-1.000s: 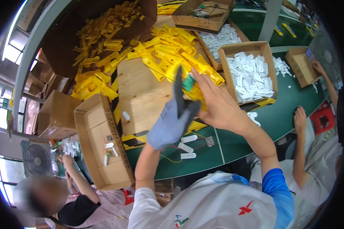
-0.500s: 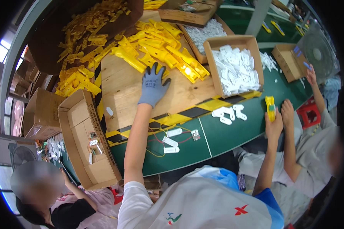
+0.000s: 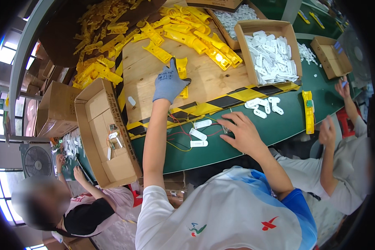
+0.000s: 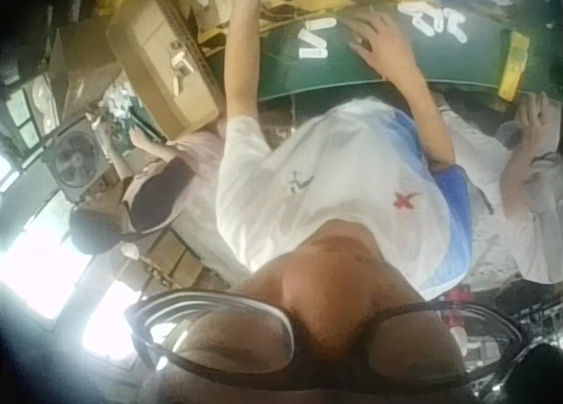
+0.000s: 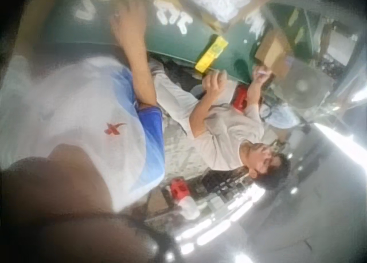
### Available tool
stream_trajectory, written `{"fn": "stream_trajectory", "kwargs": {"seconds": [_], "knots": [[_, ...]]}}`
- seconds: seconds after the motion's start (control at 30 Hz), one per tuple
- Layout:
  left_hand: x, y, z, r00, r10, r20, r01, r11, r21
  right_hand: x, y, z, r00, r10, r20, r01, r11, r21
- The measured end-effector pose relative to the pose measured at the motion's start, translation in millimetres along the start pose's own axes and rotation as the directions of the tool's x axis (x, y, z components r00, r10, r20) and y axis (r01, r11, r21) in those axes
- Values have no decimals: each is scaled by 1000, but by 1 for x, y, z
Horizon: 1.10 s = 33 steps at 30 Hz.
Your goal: Insert circuit boards and lenses into yellow plastic flashlight housings.
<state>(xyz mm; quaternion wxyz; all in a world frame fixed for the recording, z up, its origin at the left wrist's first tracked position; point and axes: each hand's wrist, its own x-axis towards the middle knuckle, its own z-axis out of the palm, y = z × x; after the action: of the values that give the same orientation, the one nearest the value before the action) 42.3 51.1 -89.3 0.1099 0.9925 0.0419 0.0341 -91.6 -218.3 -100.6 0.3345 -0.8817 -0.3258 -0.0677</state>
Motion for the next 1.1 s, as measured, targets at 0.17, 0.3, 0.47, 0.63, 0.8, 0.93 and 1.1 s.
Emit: {"fn": "stream_trajectory", "kwargs": {"seconds": [0.17, 0.3, 0.47, 0.63, 0.8, 0.93, 1.1], "knots": [[-5, -19, -9, 988, -33, 153, 43, 997, -59, -28, 26, -18, 997, 41, 66, -48, 993, 104], [1, -26, -24, 997, 74, -7, -74, 975, -210, -51, 20, -51, 987, 132, 88, -135, 990, 27], [1, -22, -38, 986, 169, -6, -73, 394, -916, -27, 11, -32, 983, 175, 57, -175, 985, 1], [-4, -10, -41, 982, 163, -96, -130, 212, -969, 2, 10, -26, 937, 140, 321, -133, 990, -45], [-8, 1, -52, 992, 122, -27, -19, -67, -998, 23, 6, -29, 789, 81, 609, -64, 997, -49], [-11, 12, -57, 990, 20, -137, -136, -40, -990, 39, -18, -21, 788, -146, 598, 163, 986, 26], [-23, 12, -81, 995, -84, -60, -74, -182, -980, 90, -43, -56, 684, -729, 35, 714, 678, 173]]}}
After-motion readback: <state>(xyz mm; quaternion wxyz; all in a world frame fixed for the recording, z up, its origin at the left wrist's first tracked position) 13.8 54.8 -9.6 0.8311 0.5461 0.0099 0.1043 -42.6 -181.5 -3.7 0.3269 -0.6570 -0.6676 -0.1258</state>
